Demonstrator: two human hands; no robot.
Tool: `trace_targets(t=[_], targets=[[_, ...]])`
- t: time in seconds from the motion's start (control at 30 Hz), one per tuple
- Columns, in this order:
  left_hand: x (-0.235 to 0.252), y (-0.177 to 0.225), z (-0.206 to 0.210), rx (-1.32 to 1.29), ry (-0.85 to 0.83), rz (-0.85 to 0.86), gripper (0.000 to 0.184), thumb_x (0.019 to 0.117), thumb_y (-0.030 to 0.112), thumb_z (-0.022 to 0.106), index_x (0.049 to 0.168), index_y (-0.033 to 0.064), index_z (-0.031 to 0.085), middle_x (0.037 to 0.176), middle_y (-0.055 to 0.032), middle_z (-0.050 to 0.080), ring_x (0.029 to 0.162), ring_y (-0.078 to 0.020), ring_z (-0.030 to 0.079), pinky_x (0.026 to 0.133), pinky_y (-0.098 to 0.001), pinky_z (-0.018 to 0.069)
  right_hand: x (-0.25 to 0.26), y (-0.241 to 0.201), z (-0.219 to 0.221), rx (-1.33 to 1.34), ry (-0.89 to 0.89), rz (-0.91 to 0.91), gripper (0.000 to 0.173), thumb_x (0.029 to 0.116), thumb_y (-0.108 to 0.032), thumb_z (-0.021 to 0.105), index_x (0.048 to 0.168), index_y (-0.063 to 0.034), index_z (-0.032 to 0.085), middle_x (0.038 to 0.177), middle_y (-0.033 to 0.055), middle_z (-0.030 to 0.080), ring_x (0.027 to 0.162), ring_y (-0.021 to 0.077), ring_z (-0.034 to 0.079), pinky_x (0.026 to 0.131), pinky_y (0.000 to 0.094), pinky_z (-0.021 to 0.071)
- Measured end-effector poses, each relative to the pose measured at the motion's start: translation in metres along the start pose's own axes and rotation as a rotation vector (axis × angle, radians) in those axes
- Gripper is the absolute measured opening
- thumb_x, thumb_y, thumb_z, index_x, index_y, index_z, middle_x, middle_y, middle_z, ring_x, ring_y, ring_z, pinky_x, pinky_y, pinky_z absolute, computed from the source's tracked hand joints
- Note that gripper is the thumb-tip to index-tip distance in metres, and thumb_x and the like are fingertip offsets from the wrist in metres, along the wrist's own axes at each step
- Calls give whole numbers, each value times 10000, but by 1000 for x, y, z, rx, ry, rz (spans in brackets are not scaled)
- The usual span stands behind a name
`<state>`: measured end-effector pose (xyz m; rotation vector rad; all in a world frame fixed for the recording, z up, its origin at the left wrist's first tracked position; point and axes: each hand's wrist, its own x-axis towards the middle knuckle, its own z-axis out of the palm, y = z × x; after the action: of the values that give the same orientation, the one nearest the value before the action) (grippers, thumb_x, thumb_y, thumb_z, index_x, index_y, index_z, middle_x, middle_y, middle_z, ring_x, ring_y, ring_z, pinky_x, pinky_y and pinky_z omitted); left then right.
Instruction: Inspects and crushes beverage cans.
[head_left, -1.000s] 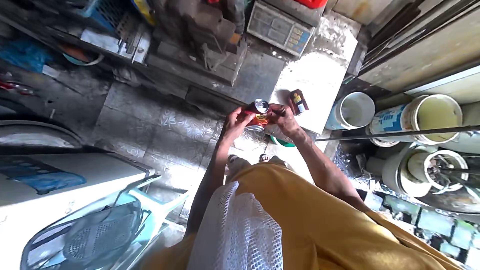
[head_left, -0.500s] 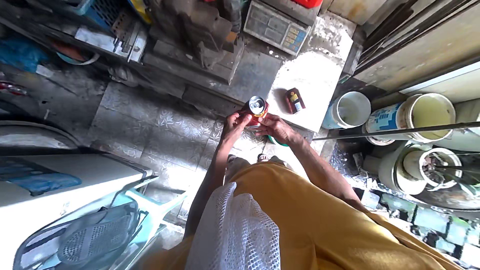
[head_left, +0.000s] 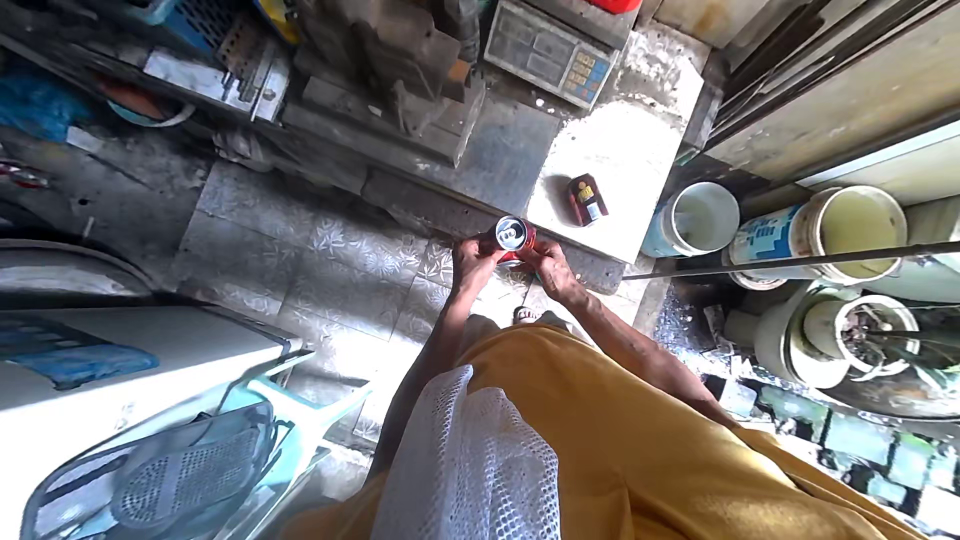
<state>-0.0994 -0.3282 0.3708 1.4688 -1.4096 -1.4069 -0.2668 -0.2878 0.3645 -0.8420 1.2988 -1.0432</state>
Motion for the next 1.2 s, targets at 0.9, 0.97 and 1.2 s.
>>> trace_targets(t=[0.9,0.97,1.2], targets=[[3,19,-13,-357,-162,139,376,871,85,796,1197,-32,650,1101,-124,740,1023,-197,725,949,-377,607,10,-23,-4,265,-139,-180,441,891,-41,722,1297,40,569,1153,194,688,1027,279,702,924,458,604],[3,15,-9,-336,-144,162,328,888,83,778,1171,-34,662,1080,-115,744,1011,-180,725,947,-369,605,10,-17,-3,273,-104,-159,418,904,-45,711,1291,40,578,1136,189,694,1001,274,711,901,451,615],[5,0,5,-251,-59,193,185,921,100,749,1062,-12,706,972,-72,752,910,-124,721,887,-332,605,9,-6,1,310,-6,-75,340,954,-75,671,1269,23,592,1100,160,694,958,258,713,844,446,627]])
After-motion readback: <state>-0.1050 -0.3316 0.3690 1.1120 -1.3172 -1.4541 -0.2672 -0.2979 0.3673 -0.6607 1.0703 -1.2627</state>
